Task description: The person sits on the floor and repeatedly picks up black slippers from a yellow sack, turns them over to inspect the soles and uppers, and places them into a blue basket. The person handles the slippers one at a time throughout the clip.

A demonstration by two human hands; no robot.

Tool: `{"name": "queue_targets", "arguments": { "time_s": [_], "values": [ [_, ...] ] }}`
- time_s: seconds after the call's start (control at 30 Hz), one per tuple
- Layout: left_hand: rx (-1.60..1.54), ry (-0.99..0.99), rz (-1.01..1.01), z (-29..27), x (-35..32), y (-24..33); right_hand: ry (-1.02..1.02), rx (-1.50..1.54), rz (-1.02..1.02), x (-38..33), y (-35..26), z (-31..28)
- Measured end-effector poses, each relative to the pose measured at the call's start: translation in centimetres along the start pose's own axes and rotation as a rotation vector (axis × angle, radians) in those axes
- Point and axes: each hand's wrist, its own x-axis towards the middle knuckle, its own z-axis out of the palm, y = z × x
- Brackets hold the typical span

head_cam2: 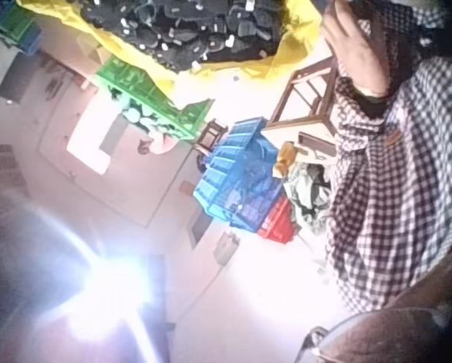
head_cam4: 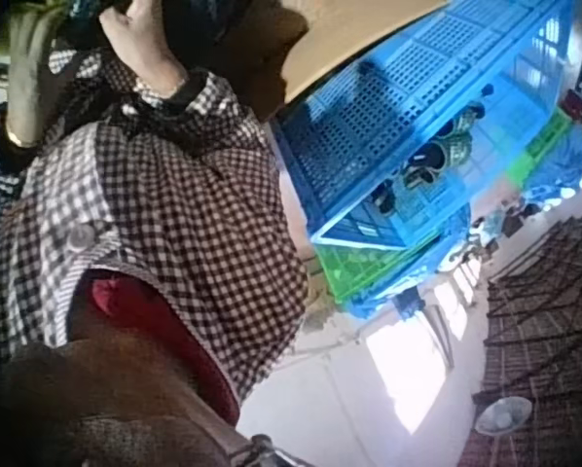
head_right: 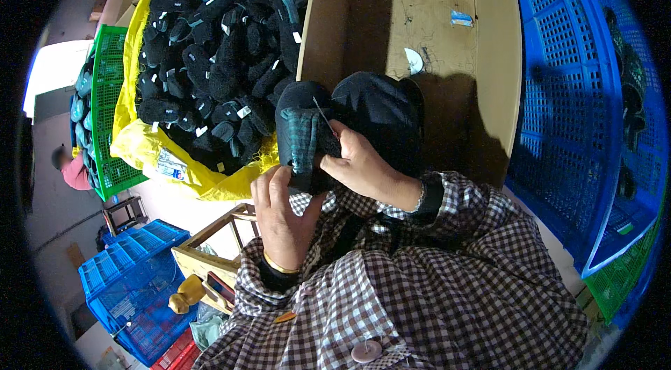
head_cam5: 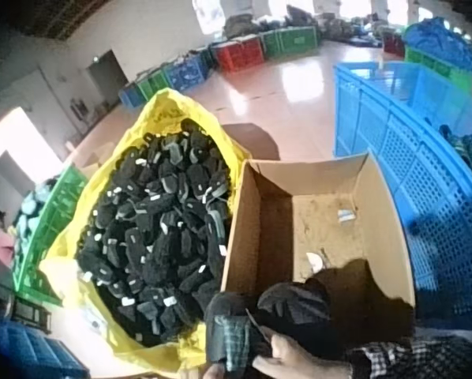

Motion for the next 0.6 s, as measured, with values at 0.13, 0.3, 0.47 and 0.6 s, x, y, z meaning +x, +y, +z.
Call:
{"name": "queue_targets", "arguments": {
  "time_s": [0.13,0.3,0.47,0.6],
  "values": [
    [0.000,0.063,-0.028,0.5,-0.3,-0.1,-0.030,-0.142,0.100,-0.1,-0.6,-0.4],
    [-0.052,0.106,-0.057,0.9,-0.2,-1.3,0.151,-0.101,-0.010,0.1,0.0,1.8],
    [-0.141,0.127,-0.049,1.3,0.1,-1.9,0.188,-0.313,-0.014,0.4,-0.5,2.4],
    [-0.129,0.149,-0.106,1.9,0.9,-1.9,0.194,-0.338,-0.086,1.4,-0.5,3.1]
  ]
}}
